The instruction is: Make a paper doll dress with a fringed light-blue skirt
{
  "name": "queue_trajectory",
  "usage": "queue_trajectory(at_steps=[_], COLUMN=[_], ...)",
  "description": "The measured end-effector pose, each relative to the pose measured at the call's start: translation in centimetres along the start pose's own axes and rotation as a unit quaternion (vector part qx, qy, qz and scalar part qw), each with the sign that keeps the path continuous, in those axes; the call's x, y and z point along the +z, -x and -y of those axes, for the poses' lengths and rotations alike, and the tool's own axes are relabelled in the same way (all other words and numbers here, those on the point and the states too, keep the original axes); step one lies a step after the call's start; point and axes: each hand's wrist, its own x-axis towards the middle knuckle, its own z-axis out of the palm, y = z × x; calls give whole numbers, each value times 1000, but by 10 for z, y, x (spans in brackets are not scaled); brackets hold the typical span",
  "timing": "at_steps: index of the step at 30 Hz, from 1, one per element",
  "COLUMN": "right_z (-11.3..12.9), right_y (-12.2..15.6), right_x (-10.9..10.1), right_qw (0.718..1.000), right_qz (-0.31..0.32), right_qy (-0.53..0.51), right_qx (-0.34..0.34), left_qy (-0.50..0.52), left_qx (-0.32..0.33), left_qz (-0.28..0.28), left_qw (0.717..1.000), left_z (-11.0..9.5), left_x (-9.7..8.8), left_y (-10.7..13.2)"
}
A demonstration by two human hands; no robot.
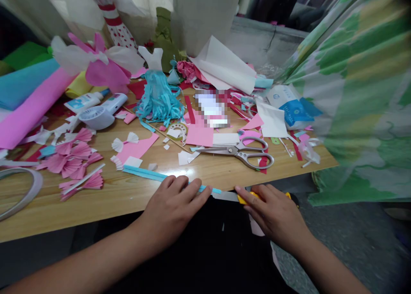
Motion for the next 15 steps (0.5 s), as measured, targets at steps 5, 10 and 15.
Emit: queue_trajectory(at_steps=[5, 10, 15], right_z=[-1, -1, -1], right_y=[-4, -7, -8], right_x=[-3, -2, -1], right_qw=[1000, 1000, 1000], right_qz=[-2, -2, 9], right_qy=[4, 14, 12], right_qx=[-6, -24, -22], left_qy=[-13, -34, -47], left_qx=[2, -8, -7], left_qz=[10, 27, 35], left_qw=[1000, 999, 998], left_z=[-2, -7, -9], left_x=[0, -4, -8], left_y=[-1, -6, -10])
